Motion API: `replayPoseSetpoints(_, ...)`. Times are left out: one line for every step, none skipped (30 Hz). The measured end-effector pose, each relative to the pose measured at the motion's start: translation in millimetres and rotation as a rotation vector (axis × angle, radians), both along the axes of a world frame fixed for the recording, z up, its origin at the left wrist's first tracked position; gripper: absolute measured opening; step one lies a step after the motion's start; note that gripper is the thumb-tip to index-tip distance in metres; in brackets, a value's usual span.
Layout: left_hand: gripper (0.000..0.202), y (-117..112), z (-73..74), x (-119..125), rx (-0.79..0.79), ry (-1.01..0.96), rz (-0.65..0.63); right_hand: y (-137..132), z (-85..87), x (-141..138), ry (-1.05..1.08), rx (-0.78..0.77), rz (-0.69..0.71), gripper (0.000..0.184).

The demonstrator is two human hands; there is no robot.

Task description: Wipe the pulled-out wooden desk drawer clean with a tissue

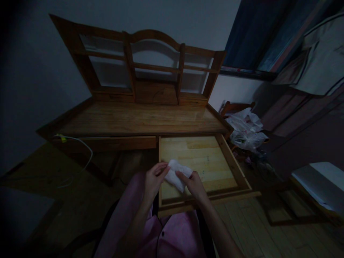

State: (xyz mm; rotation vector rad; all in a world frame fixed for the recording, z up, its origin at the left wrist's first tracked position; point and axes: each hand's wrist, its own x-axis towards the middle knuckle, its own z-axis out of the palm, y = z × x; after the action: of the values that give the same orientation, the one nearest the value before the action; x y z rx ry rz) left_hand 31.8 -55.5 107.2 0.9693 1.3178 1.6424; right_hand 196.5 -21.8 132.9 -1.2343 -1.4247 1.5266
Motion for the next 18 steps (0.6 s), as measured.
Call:
replayPoseSetpoints(0.022,-0.5,1.4,0.2,0.006,0.009,-0.003,0.1,-0.3,-0.2,-0.003,0.002,0.002,0.045)
replayPoseSetpoints(0.024,-1.0,2.8,0.4,0.011,0.014,-0.009,0.3,-0.6,-0.2,-0.008,0.004,0.006,0.045)
replayPoseSetpoints(0.025,-1.6,4.0,0.7,0.014,0.015,-0.014,0.5,-1.0,-0.2,-0.013,0.006,0.011,0.045)
replayPoseSetpoints(0.026,-2.1,5.1,1.1,0.016,0.012,-0.016,0.6,-1.3,-0.1,-0.017,0.008,0.018,0.045)
replayPoseSetpoints(0.027,-2.5,5.8,1.6,0.018,0.011,-0.013,0.7,-1.5,-0.1,-0.02,0.009,0.023,0.045)
replayPoseSetpoints(0.027,-2.8,6.2,2.0,0.017,0.012,-0.006,0.7,-1.6,-0.1,-0.021,0.011,0.027,0.044)
replayPoseSetpoints(0.026,-3.0,6.1,2.4,0.017,0.016,0.003,0.5,-1.5,-0.2,-0.021,0.011,0.03,0.044)
replayPoseSetpoints(0.024,-3.0,5.7,2.7,0.02,0.024,0.01,0.3,-1.3,-0.4,-0.021,0.009,0.031,0.043)
replayPoseSetpoints(0.022,-2.9,5.1,3.0,0.025,0.034,0.02,0.1,-0.9,-0.7,-0.021,0.006,0.032,0.042)
replayPoseSetpoints(0.02,-2.6,4.2,3.1,0.032,0.042,0.028,-0.2,-0.6,-1.1,-0.022,0.001,0.032,0.042)
replayPoseSetpoints(0.018,-2.3,3.2,3.1,0.038,0.046,0.034,-0.5,-0.2,-1.5,-0.022,-0.004,0.032,0.042)
replayPoseSetpoints(0.017,-2.0,2.3,2.9,0.042,0.044,0.033,-0.7,0.0,-2.0,-0.019,-0.009,0.033,0.042)
replayPoseSetpoints(0.017,-1.7,1.3,2.7,0.046,0.04,0.03,-0.8,0.1,-2.3,-0.012,-0.01,0.033,0.042)
replayPoseSetpoints(0.017,-1.4,0.5,2.4,0.049,0.033,0.024,-0.9,0.1,-2.6,-0.002,-0.01,0.033,0.042)
replayPoseSetpoints(0.017,-1.3,-0.3,2.0,0.052,0.026,0.017,-0.9,0.0,-2.8,0.006,-0.009,0.035,0.042)
replayPoseSetpoints(0.018,-1.3,-0.8,1.6,0.056,0.022,0.009,-0.9,-0.1,-2.8,0.012,-0.009,0.037,0.043)
replayPoseSetpoints(0.018,-1.4,-1.3,1.3,0.06,0.021,-0.002,-0.9,-0.4,-2.7,0.013,-0.01,0.038,0.043)
replayPoseSetpoints(0.019,-1.6,-1.5,0.9,0.06,0.022,-0.016,-0.8,-0.7,-2.4,0.01,-0.013,0.041,0.043)
